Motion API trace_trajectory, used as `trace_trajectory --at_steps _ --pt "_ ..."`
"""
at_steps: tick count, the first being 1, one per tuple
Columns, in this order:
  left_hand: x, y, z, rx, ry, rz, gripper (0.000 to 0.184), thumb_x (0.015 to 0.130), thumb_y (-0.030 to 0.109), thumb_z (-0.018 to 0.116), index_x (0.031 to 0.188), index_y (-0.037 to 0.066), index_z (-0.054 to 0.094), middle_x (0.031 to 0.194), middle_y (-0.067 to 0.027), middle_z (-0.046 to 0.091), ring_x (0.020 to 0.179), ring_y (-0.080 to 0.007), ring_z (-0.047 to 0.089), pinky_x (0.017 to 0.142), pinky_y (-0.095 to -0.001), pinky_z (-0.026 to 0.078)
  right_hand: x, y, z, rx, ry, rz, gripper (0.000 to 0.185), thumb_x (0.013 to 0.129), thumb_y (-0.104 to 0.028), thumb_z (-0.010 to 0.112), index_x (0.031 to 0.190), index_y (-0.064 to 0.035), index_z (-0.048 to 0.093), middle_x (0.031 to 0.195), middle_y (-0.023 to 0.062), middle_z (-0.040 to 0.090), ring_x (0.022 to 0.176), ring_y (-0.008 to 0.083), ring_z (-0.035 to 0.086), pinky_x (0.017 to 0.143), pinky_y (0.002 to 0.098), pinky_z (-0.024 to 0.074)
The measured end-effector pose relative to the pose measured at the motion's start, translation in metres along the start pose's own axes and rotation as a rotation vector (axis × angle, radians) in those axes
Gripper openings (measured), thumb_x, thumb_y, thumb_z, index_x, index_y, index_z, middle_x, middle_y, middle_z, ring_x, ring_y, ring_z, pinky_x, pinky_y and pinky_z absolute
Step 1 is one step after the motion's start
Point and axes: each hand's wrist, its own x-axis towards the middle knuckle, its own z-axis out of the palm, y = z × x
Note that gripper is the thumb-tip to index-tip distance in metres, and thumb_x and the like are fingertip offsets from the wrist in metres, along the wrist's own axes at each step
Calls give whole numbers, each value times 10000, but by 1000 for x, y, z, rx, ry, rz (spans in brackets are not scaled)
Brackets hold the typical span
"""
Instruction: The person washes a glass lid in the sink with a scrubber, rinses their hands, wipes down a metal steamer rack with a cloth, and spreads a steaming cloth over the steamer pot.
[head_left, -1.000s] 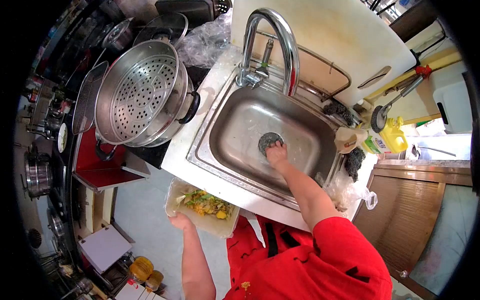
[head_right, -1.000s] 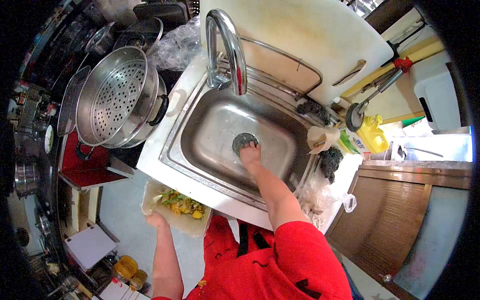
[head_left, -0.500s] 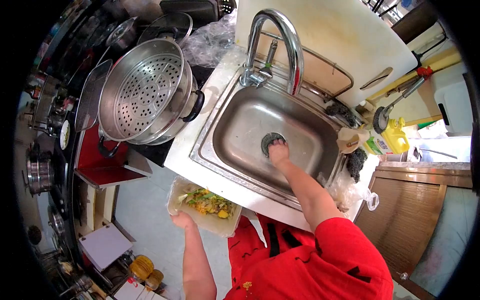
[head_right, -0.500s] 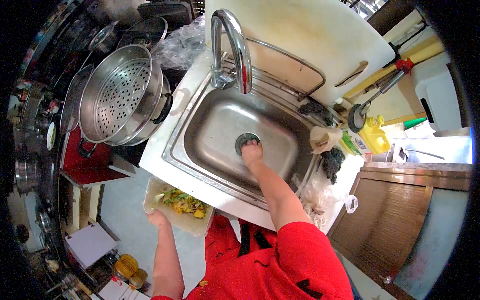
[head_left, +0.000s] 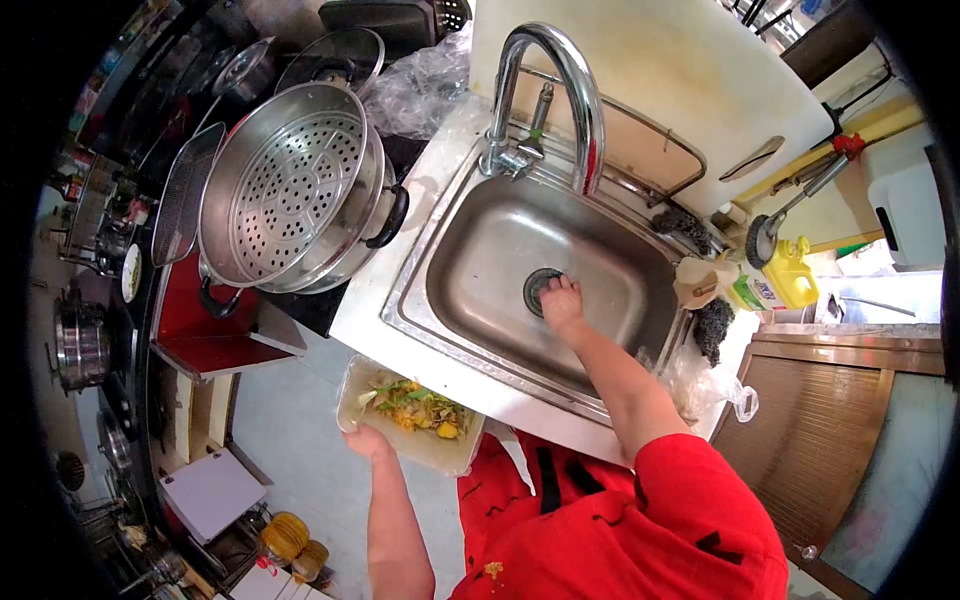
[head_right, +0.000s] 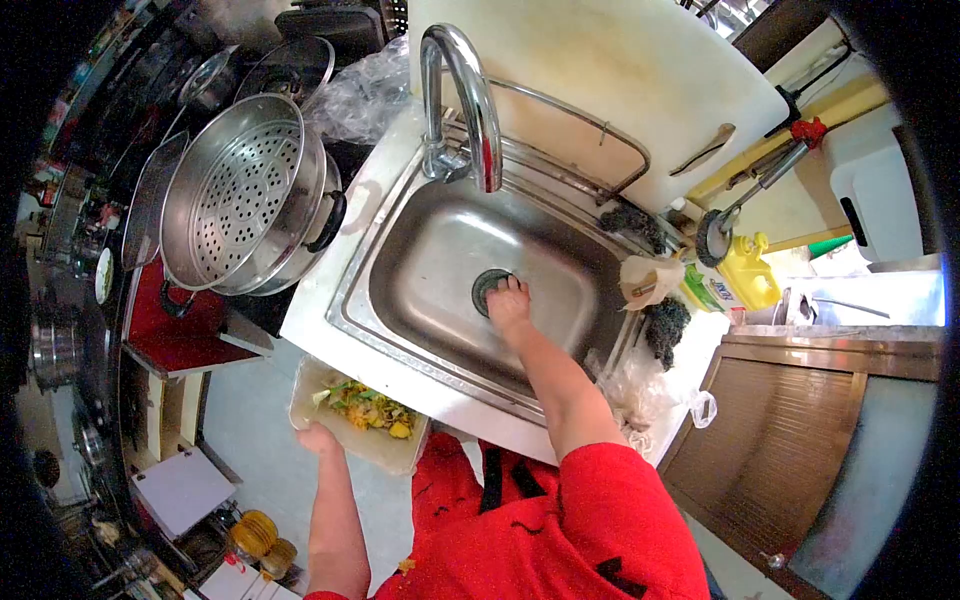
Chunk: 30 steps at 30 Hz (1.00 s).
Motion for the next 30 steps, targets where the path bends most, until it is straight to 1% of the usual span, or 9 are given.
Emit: trace_trajectory --at_steps 4,7,10,12,16,19,22,25,30 --pt "-2 3 -1 -41 -4 2 315 724 -57 432 1023 -107 515 974 -225 586 877 -306 580 764 -357 449 -12 8 3 -52 -39 -105 219 792 -204 463 861 -174 668 982 45 586 1082 237 437 920 453 314" --pt "-1 2 0 -39 1 9 316 724 -64 442 1029 -100 516 980 -218 586 883 -302 578 767 -356 447 -11 13 0 54 93 -64 226 793 -211 458 870 -176 669 998 47 585 1064 244 444 908 442 321" --pt "2 -3 -1 102 35 -4 310 734 -62 461 1038 -90 515 983 -206 589 888 -296 577 771 -352 446 -19 17 -4 -19 -52 -179 226 790 -206 461 872 -148 663 1009 82 573 1061 247 444 907 431 330" --pt "3 -2 -1 75 29 15 317 735 -37 486 1047 -77 525 982 -198 598 839 -282 596 725 -359 474 -17 10 -7 47 41 -76 217 774 -174 467 861 -105 654 1007 98 567 1064 260 448 904 434 343" --pt "-6 12 0 47 49 15 304 738 -7 518 1035 -67 539 963 -185 609 835 -274 598 714 -361 475 -11 -9 -18 155 156 -73 209 746 -122 476 867 -59 634 1009 112 566 1073 267 454 904 419 365" --pt "-9 18 0 68 47 18 314 740 13 535 1044 -61 539 953 -174 616 824 -269 601 703 -365 476 9 -42 -13 384 409 -336 230 714 -75 484 902 -13 601 1057 131 560 1052 266 495 897 371 400" --pt "-8 21 1 34 7 -34 314 754 -27 508 1066 -64 517 999 -182 589 862 -271 584 739 -357 467 33 -76 -12 490 460 -448 207 719 -65 476 872 11 593 1043 141 560 1041 272 499 880 350 424" --pt "-6 16 0 95 19 -88 307 773 7 504 1074 -54 518 1009 -190 587 863 -282 586 732 -363 472 51 -97 -15 456 345 -446 176 728 -73 466 828 10 585 1018 142 555 1026 268 496 859 346 436" --pt "16 -28 -5 120 -19 71 289 804 57 481 1071 -44 530 1006 -202 593 870 -301 589 726 -372 475 37 -58 8 352 262 -356 187 728 -88 470 864 -17 578 1006 121 536 1003 275 483 870 366 419"
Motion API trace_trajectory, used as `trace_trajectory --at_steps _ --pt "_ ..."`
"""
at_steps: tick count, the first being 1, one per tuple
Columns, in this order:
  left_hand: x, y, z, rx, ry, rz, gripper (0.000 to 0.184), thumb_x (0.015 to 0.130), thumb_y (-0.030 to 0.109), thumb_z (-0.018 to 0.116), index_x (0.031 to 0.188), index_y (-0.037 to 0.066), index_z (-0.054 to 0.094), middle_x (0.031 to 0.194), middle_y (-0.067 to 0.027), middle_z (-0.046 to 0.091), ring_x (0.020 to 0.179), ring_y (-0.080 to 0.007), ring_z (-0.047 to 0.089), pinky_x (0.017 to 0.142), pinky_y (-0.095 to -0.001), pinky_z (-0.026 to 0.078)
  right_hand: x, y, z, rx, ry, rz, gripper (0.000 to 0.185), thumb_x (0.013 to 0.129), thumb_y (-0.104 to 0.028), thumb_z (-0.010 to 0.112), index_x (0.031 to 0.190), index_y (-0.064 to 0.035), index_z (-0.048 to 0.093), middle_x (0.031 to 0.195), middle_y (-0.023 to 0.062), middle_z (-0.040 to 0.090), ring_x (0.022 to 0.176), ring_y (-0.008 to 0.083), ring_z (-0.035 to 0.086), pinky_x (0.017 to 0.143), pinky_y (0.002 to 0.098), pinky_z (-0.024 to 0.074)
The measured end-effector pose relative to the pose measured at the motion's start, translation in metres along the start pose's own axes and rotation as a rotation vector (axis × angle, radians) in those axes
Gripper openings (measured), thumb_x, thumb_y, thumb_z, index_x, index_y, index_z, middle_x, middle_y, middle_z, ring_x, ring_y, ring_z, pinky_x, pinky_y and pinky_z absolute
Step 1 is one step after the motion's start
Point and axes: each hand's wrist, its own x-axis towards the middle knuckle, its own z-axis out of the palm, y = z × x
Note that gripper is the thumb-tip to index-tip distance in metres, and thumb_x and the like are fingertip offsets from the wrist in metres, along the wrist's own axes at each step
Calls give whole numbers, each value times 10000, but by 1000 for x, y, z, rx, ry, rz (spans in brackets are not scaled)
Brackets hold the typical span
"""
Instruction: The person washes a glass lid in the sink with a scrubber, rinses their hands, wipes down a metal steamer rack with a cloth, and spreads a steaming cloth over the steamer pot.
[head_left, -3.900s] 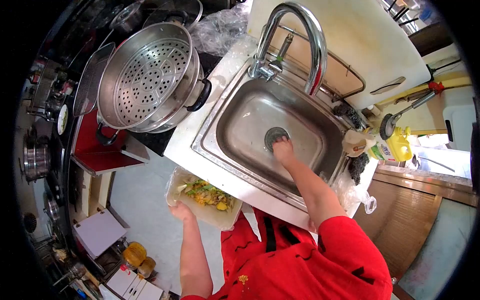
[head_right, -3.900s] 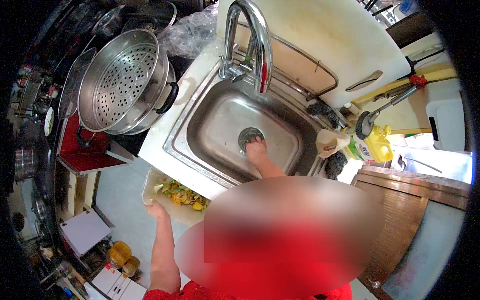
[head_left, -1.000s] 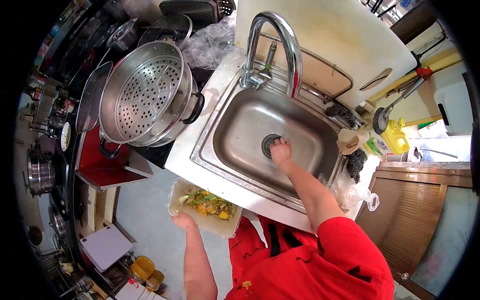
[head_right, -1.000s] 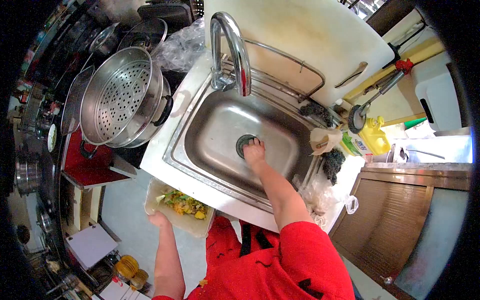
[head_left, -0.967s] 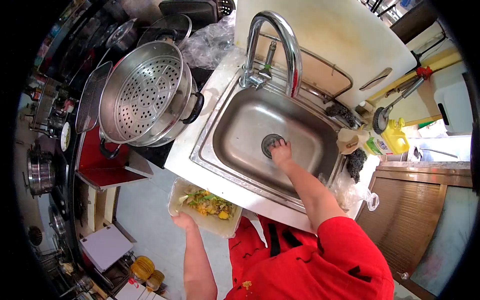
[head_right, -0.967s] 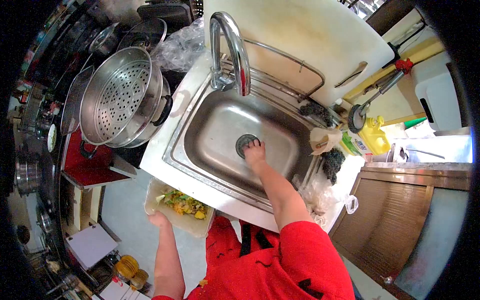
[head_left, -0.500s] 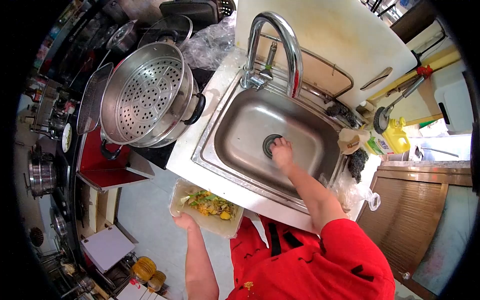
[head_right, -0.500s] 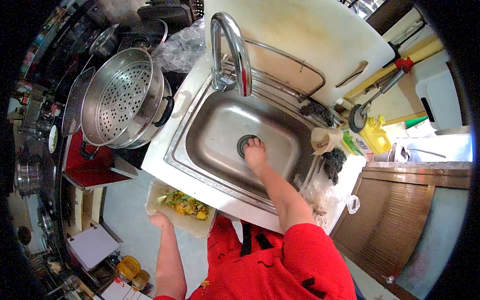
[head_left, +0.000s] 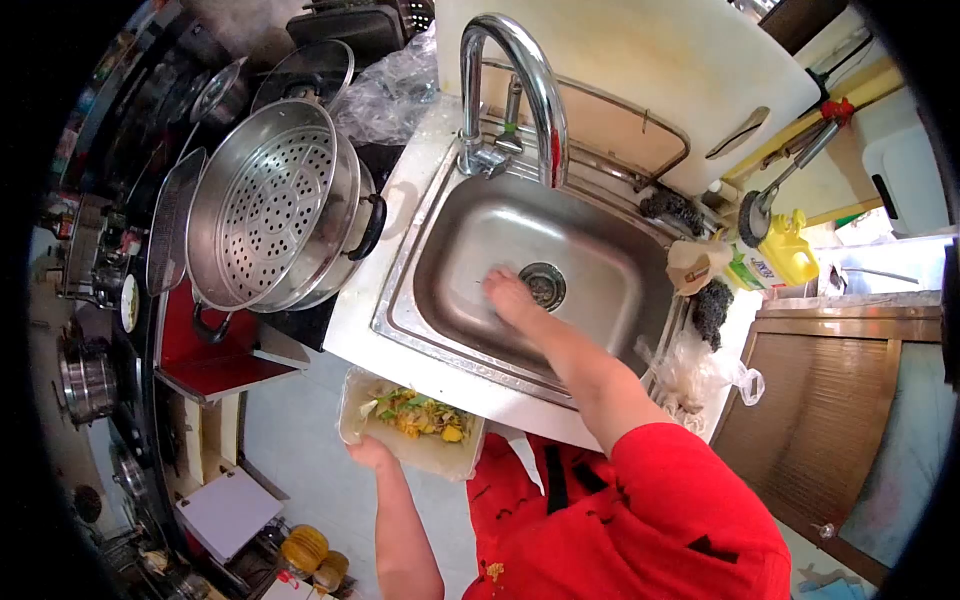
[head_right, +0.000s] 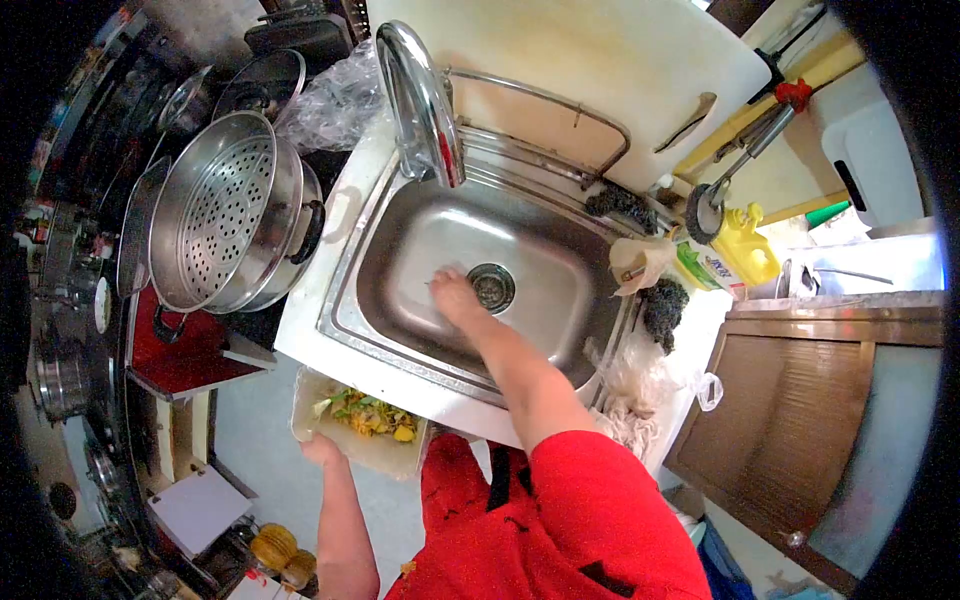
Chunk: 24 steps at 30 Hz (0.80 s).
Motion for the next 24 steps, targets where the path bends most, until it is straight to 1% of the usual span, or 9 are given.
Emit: trace_trajectory --at_steps 3,6,9,11,12,15,18,20,24 --pt "-11 16 1 -58 37 -36 272 801 64 495 1043 -49 543 983 -198 602 856 -296 592 720 -374 471 -52 41 -13 -235 -46 146 189 707 -105 494 859 -41 587 979 102 538 983 258 486 834 369 427" --pt "-12 22 2 63 50 -1 268 793 60 499 1031 -56 545 976 -198 602 843 -295 593 721 -373 469 -87 66 -38 -208 4 207 190 708 -124 504 857 -53 597 977 88 545 987 257 489 817 377 425" --pt "-16 39 -3 61 5 -77 272 772 33 503 1024 -61 543 971 -198 603 833 -292 596 719 -369 468 -107 66 -46 -176 -15 252 202 778 -156 458 888 -51 591 1022 87 534 1026 244 477 856 394 399" --pt "-19 47 -2 -13 19 -85 268 762 26 507 1013 -60 548 957 -195 608 826 -289 598 713 -367 468 -109 66 -40 -166 -24 109 212 783 -162 451 906 -67 595 1029 83 542 1021 241 479 888 404 375" --pt "-19 49 -2 -86 32 -91 265 752 18 510 1002 -60 553 942 -191 613 818 -286 600 706 -365 467 -104 63 -41 -161 -23 109 212 783 -162 451 906 -67 595 1029 83 542 1021 241 479 888 404 375" --pt "-19 45 -4 62 55 -86 262 741 8 512 989 -64 557 921 -189 619 808 -285 603 692 -365 466 -85 55 -29 -178 27 18 230 794 -163 440 934 -81 603 1061 75 541 1037 233 468 919 432 342" --pt "-20 48 -5 57 31 -46 272 736 2 507 995 -64 556 925 -194 617 812 -290 603 690 -368 468 -65 50 -17 -318 91 -15 242 803 -174 435 924 -76 619 1085 66 538 1065 235 449 933 464 312" --pt "-22 50 -5 56 43 -35 274 736 -2 504 997 -63 556 926 -198 617 812 -295 602 691 -370 469 -53 40 -31 -351 -364 152 235 806 -178 438 882 -72 634 1074 64 542 1077 233 442 940 493 296" --pt "-20 49 -3 27 45 -28 295 737 -5 500 1022 -64 545 953 -205 610 828 -302 599 704 -371 471 -40 26 -42 -299 -247 289 225 802 -168 446 842 -60 639 1082 70 537 1067 248 451 932 470 324"
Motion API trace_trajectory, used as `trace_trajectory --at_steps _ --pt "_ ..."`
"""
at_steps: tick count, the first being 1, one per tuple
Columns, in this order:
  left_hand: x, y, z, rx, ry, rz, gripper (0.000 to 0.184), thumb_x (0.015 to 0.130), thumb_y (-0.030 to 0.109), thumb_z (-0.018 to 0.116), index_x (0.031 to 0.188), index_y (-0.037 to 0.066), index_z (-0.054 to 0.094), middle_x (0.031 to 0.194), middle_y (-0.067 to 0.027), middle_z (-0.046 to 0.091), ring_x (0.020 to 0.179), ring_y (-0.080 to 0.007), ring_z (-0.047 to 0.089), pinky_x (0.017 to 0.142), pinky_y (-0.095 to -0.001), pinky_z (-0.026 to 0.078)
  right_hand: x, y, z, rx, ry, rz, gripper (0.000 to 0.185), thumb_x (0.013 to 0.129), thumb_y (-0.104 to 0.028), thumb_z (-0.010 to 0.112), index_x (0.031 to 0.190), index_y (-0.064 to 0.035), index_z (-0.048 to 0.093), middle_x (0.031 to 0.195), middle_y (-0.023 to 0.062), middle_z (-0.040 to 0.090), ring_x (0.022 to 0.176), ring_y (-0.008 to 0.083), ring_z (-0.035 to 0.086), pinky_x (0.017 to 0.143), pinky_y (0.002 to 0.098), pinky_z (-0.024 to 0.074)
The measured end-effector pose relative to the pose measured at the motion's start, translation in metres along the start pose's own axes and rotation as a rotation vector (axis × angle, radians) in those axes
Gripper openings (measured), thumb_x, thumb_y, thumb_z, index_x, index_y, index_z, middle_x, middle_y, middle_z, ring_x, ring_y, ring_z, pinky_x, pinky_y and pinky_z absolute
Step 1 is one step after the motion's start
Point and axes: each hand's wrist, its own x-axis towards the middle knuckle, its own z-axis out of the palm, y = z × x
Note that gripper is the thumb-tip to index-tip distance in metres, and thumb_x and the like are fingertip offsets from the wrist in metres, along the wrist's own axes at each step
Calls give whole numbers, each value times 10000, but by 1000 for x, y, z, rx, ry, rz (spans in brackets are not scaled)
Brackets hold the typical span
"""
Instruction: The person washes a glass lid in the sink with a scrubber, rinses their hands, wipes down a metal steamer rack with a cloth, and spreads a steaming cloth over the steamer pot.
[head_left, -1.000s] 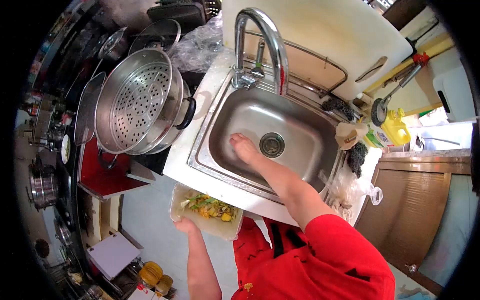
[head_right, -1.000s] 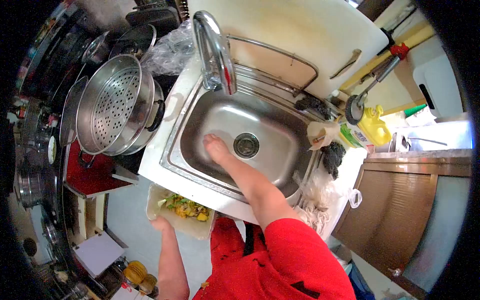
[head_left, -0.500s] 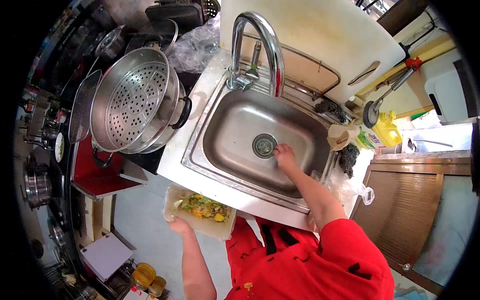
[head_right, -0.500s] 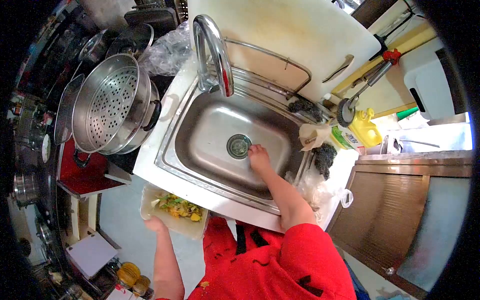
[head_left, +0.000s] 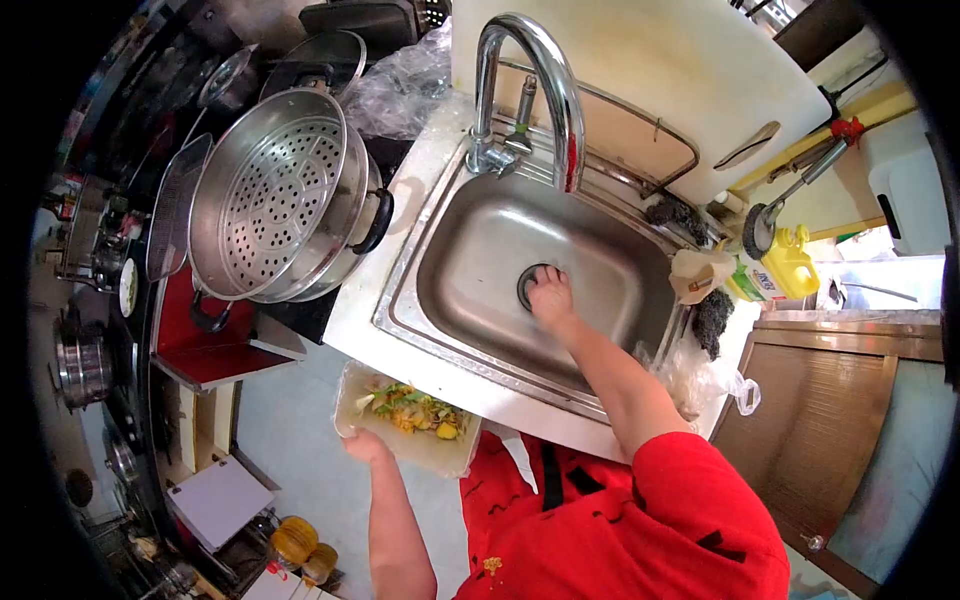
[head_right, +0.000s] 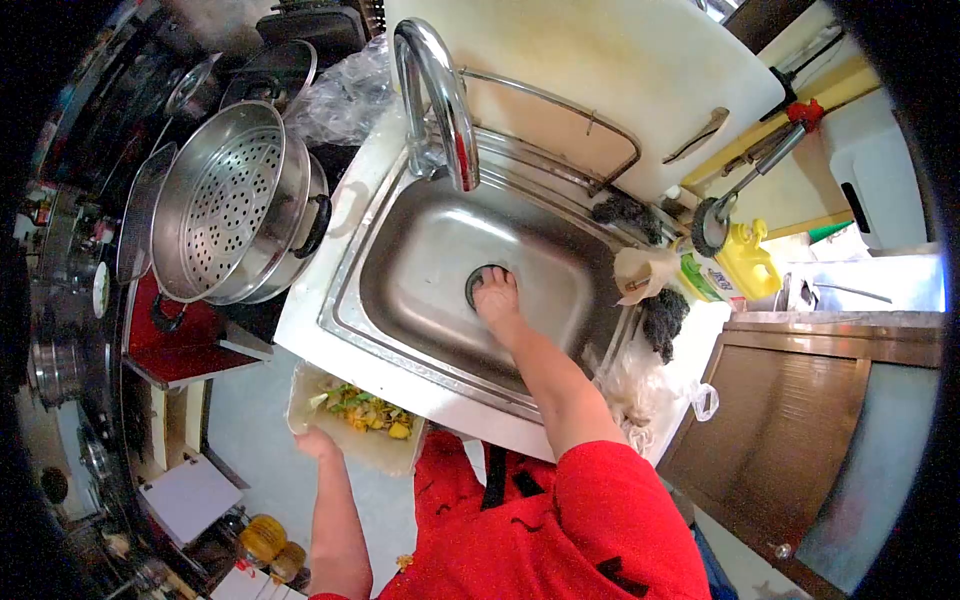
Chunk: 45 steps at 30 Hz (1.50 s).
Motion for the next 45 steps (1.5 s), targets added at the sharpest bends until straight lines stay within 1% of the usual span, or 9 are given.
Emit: trace_trajectory --at_steps 5,13,15,19,21,28,35,37,45 --pt "1 -1 0 -81 -26 -76 340 743 -3 501 1077 -64 515 1002 -218 590 870 -321 591 730 -380 475 24 -40 8 345 431 -403 246 802 -145 440 954 -14 583 1103 121 512 1064 256 454 893 391 392" --pt "-1 3 0 33 -10 -86 292 803 34 461 1073 -57 524 998 -187 590 846 -266 588 715 -357 475 6 -3 20 198 112 -115 233 771 -113 447 917 8 582 1059 146 530 1014 283 487 906 382 388" --pt "7 -12 1 55 0 -62 328 763 14 479 1078 -65 522 997 -230 590 877 -342 588 733 -396 469 -21 28 21 101 12 -132 237 746 -110 462 908 1 595 1072 145 526 1033 280 475 907 393 382" --pt "9 -17 2 76 24 -46 299 763 16 484 1043 -68 542 969 -228 599 853 -341 594 719 -398 469 -34 35 21 106 146 -176 220 743 -117 480 910 -16 582 1004 109 523 1011 273 471 859 396 402" --pt "13 -20 4 17 39 -67 285 765 24 494 1029 -67 551 956 -227 605 836 -332 602 706 -395 472 -27 16 14 295 141 -207 358 754 -103 452 1096 -63 548 1220 117 443 1163 300 379 945 417 341" --pt "16 -28 -1 307 -17 37 286 776 42 526 1043 -60 545 954 -207 609 819 -309 604 698 -383 477 11 -44 4 215 93 -308 485 826 -97 376 1309 -132 345 1414 -4 239 1304 303 195 1031 486 212" --pt "10 -20 1 32 -8 -23 303 795 75 512 1069 -51 532 974 -184 604 818 -272 596 679 -371 481 -19 -27 31 4 231 -114 476 827 -112 387 1302 -110 357 1382 48 293 1257 320 281 1024 493 229" --pt "3 -15 -2 32 -17 -36 314 798 77 514 1085 -50 523 983 -184 600 829 -272 592 693 -369 480 -31 -3 55 87 227 176 426 830 -119 395 1253 -67 410 1359 76 326 1210 328 344 985 475 291" --pt "8 -13 -1 -8 -31 -12 310 772 70 518 1059 -46 533 970 -200 607 832 -319 600 712 -389 467 -46 18 44 221 314 9 240 801 -141 431 953 -19 572 1068 111 533 1020 249 483 889 431 360"
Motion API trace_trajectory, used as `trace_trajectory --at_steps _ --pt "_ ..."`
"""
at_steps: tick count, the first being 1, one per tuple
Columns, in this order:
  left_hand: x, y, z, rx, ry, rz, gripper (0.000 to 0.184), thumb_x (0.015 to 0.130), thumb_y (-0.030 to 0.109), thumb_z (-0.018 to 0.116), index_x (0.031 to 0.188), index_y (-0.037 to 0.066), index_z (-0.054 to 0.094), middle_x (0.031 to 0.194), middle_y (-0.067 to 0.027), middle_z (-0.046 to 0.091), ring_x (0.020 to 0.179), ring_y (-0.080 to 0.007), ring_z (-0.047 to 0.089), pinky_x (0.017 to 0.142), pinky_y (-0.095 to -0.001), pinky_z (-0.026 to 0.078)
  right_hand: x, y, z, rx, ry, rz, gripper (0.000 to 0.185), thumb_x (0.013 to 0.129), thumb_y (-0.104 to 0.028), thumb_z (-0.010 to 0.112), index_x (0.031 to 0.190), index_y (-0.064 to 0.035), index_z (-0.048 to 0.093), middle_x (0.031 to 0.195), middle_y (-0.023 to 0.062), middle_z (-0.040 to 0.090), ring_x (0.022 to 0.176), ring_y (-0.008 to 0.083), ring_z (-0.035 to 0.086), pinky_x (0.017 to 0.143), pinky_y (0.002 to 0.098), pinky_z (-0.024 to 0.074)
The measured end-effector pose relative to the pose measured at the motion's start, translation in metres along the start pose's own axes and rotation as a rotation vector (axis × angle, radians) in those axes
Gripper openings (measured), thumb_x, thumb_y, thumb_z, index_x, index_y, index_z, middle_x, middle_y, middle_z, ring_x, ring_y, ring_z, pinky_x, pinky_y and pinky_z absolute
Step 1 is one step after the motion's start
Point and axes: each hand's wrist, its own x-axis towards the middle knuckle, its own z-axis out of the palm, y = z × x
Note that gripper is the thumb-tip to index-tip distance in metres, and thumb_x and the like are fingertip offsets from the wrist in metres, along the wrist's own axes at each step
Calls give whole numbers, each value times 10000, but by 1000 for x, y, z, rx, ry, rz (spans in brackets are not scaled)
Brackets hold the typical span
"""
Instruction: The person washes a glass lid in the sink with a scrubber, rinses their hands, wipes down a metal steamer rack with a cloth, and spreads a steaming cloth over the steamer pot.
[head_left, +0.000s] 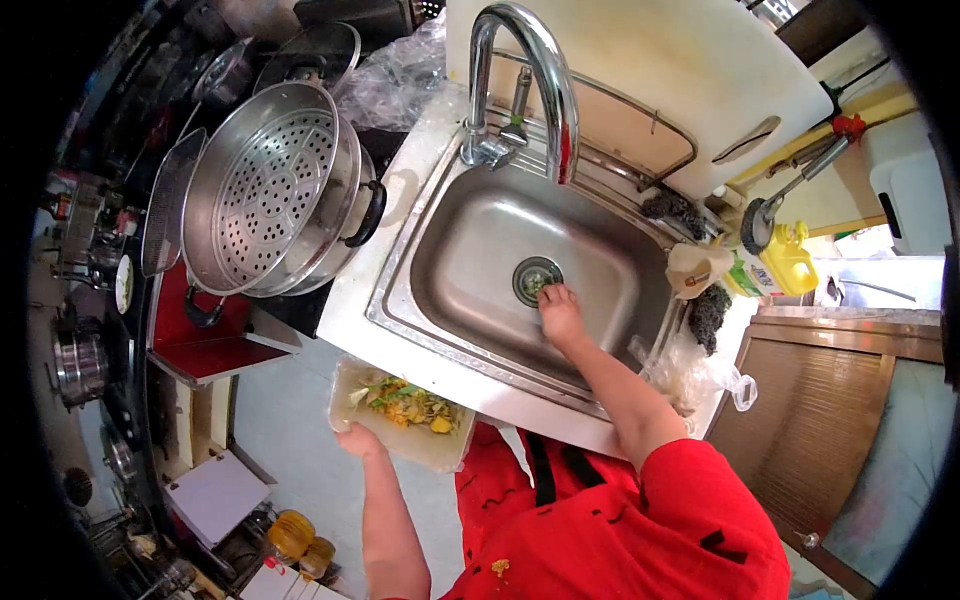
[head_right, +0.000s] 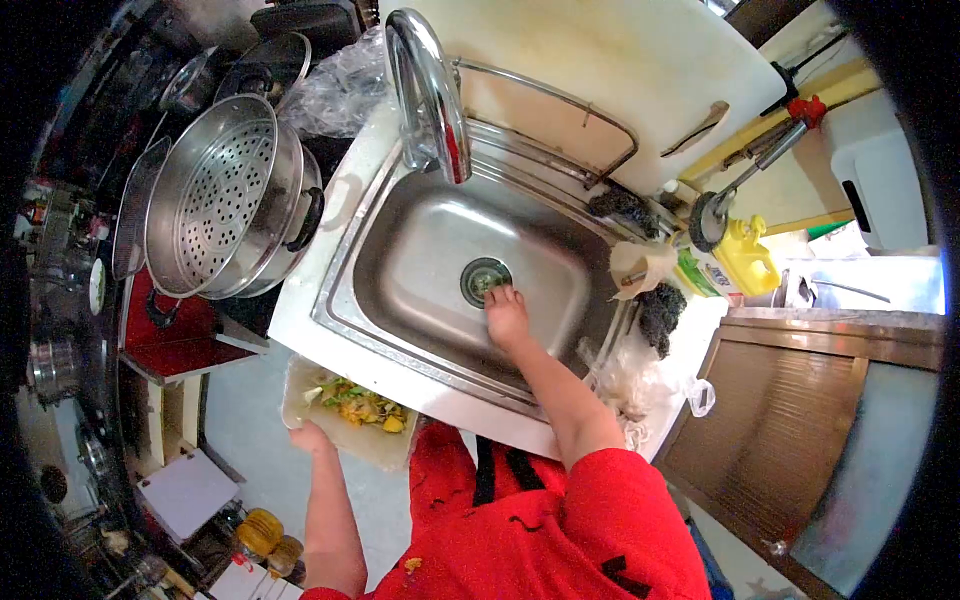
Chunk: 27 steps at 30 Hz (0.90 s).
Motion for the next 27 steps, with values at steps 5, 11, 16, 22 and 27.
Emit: trace_trajectory --at_steps 5,11,16,22,27 --pt "2 -6 0 67 19 24 292 761 32 512 1036 -60 541 965 -218 606 852 -334 600 719 -394 468 14 -8 1 -177 -119 -112 224 752 -151 472 898 -55 613 958 99 588 956 235 524 871 392 368" --pt "-15 28 -6 40 -3 -52 302 736 -2 522 1030 -67 543 983 -225 598 873 -342 596 735 -395 468 22 -15 -25 -259 -259 -91 171 719 -129 489 803 -74 628 871 73 609 926 212 548 819 372 393" --pt "-5 4 -3 -138 -43 1 292 735 -11 526 1017 -86 534 980 -243 592 873 -341 595 744 -386 471 20 -5 -11 -232 -154 -126 144 695 -133 505 773 -91 618 838 84 607 867 227 568 778 388 428" --pt "-3 -7 -2 190 32 75 247 754 45 532 983 -46 551 926 -210 609 840 -344 594 712 -392 463 22 25 -5 -281 -10 -248 123 669 -101 528 765 -61 593 863 93 594 825 260 556 732 398 439" --pt "-3 -4 1 36 -8 14 234 760 46 510 978 -39 531 906 -215 604 836 -347 591 729 -391 457 24 -41 -129 -155 193 -357 71 663 -68 536 729 -62 563 796 85 582 761 260 545 597 374 464"
